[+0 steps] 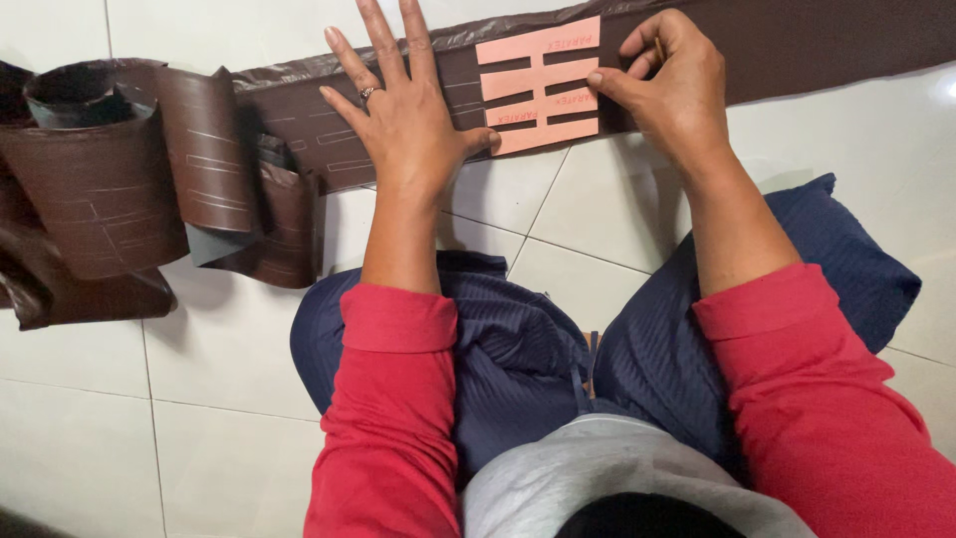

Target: The person sits on the floor and uses a small pointed tool to trace or mark a pink template placed on a long brown roll of material. The person repeatedly repositions the template and continues marking along the length of the roll.

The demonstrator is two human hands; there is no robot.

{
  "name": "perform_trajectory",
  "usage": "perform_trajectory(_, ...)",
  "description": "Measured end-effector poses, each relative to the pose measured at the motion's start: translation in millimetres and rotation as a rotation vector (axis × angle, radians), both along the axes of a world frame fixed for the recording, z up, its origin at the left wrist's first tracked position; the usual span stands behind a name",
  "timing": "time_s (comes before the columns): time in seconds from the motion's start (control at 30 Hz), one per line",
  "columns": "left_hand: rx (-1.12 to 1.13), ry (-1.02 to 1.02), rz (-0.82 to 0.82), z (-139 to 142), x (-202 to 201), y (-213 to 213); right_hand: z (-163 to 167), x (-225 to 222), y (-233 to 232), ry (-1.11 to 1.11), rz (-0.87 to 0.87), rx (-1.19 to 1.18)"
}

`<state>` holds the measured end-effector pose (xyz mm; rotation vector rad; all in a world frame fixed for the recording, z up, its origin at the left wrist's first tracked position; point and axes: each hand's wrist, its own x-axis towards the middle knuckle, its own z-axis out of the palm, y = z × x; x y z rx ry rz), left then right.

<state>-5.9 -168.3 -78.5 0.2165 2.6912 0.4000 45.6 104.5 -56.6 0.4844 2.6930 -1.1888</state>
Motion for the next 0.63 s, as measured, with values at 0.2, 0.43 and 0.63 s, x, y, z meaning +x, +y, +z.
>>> perform_trajectory(0.2, -0.029, -0.033, 0.011, 0.6, -1.4, 1.5, -1.8, -0.3, 0.9, -0.022, 0.008, -0.013)
perform_trajectory(0.43, -0.038, -0.056, 0.025, 4.8, -3.4, 2.2, -4.5, 1.1, 0.1, -0.037, -0.013, -0.067)
perform_trajectory(0.63, -0.034, -0.067, 0.035, 8.5, -5.1, 2.3, -3.1, -0.8, -0.5, -0.05, 0.003, -0.014)
